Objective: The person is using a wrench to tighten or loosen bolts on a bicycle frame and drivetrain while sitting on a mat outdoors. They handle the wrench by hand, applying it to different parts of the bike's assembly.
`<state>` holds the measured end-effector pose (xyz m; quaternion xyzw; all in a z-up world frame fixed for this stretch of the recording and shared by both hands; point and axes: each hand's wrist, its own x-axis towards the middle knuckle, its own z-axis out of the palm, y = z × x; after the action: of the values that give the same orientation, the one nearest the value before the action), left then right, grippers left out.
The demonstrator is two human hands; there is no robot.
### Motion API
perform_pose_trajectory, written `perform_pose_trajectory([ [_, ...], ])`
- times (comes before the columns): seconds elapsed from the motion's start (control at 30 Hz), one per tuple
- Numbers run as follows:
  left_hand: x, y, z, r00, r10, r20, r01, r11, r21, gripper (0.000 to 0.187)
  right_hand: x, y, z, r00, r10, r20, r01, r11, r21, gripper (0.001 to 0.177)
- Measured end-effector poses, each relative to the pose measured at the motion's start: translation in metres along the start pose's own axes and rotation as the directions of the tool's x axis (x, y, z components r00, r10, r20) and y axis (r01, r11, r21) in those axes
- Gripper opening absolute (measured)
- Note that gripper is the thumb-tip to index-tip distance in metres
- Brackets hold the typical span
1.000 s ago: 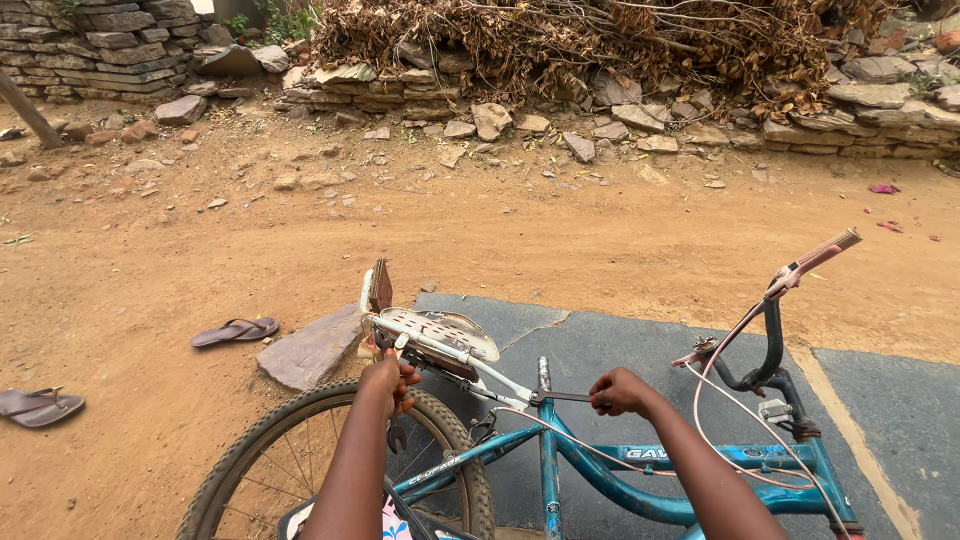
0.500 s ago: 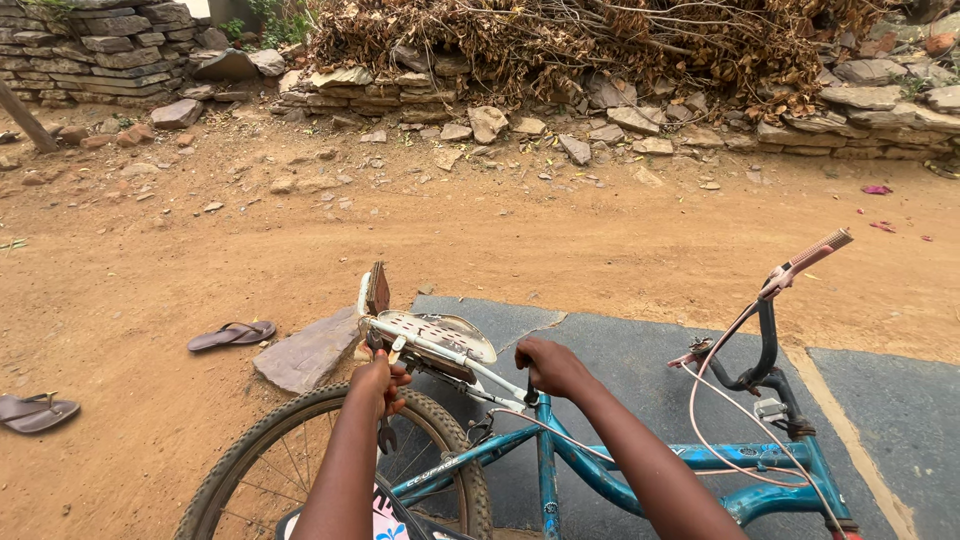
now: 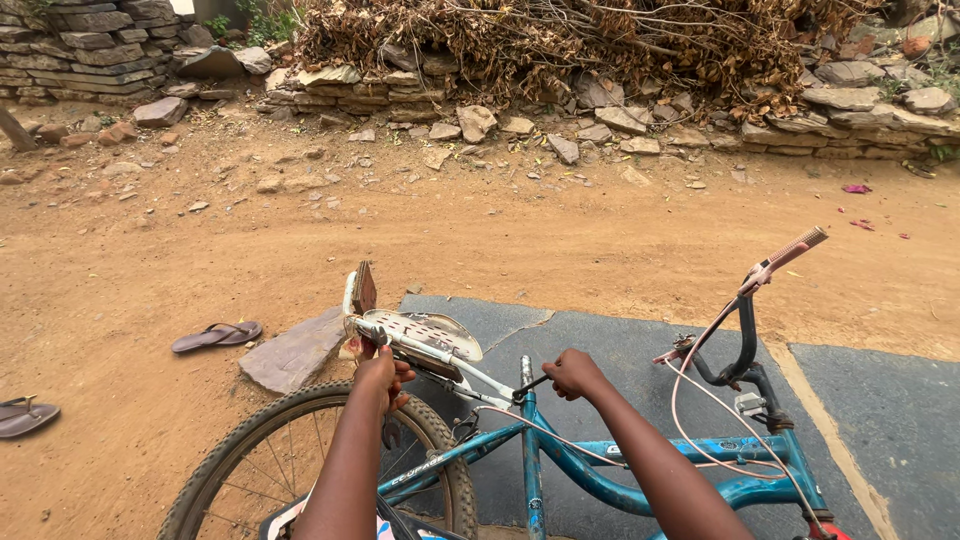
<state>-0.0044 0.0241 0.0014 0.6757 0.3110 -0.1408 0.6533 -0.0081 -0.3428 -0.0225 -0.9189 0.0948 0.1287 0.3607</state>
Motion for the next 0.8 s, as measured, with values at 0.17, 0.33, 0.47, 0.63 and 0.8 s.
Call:
perform_pose_trajectory([
  [0.17,0.007,-0.004,-0.002,1.000,0.014,0.021,-0.014,1.000,-0.002,0.062,-0.016,-0.012,-0.002,1.000,-0.027,-0.007,0.026,0.988,-0.153,0.037],
  [0.33,0.013,-0.004,-0.015,1.000,0.024,0.000,-0.024,0.999,-0.023,0.059,-0.038,-0.036,0.011,0.996,-0.077,-0.042,0.065,0.967,-0.246,0.034],
  [0.47,0.014,-0.004,-0.021,1.000,0.019,-0.024,-0.019,0.999,-0.029,0.060,-0.046,-0.052,0.023,0.985,-0.152,-0.082,0.119,0.941,-0.316,0.028],
  [0.63,0.015,-0.006,-0.020,1.000,0.020,-0.015,-0.020,0.999,-0.034,0.059,-0.051,-0.061,0.026,0.974,-0.200,-0.109,0.155,0.932,-0.326,0.030],
  [0.8,0.010,-0.004,-0.018,1.000,0.023,-0.016,-0.023,1.000,-0.012,0.060,-0.046,-0.063,0.029,0.979,-0.179,-0.095,0.133,0.923,-0.362,0.033],
])
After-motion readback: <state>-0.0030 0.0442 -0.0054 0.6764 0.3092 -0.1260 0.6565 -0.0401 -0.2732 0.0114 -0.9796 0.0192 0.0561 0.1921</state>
